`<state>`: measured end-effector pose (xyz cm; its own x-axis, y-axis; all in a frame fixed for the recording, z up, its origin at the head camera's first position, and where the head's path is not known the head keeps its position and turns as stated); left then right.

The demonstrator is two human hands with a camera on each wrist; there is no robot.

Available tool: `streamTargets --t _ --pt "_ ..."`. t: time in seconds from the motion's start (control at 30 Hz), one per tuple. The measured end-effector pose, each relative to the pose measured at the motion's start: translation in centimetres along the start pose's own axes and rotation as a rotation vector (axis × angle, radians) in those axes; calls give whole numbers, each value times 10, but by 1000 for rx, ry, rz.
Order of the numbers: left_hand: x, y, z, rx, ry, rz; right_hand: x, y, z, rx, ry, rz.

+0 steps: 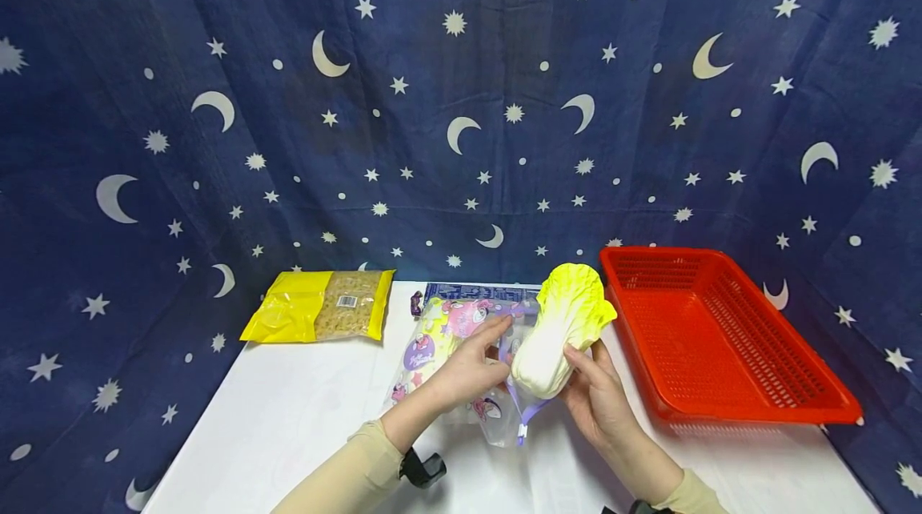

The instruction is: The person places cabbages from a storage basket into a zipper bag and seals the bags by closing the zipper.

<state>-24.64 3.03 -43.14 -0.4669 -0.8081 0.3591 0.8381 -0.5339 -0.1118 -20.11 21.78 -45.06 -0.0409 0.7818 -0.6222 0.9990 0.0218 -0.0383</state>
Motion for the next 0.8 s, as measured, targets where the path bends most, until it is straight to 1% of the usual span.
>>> streamTargets --t 0.03,0.23,0.27,0.43,0.5,0.67,0.8 --pt "0 0 1 0 -14 5 0 0 0 3 10 4" --pt "2 1 5 -16 -25 37 0 1 0 24 85 27" --pt "3 2 6 -22 -42 45 1 2 1 25 97 32" --pt "5 3 7 -36 -197 80 3 4 3 21 147 71" --pt "6 3 7 -40 -234 83 4 5 4 21 169 88" --pt "6 4 7 -31 -236 78 4 6 5 39 211 111" --pt "6 4 9 -23 -221 79 5 5 6 56 215 127"
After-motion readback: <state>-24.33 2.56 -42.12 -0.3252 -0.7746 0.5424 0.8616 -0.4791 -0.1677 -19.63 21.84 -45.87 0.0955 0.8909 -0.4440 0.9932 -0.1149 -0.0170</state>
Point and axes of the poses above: each hand's wrist, its own y-axis away from the middle knuckle, its own x-axis out of the back of the hand, z = x × y, the point moved 4 cm from there along -y, towards the middle knuckle, and after that the axes turned 6 degrees about -y, right-handed, at the moved point
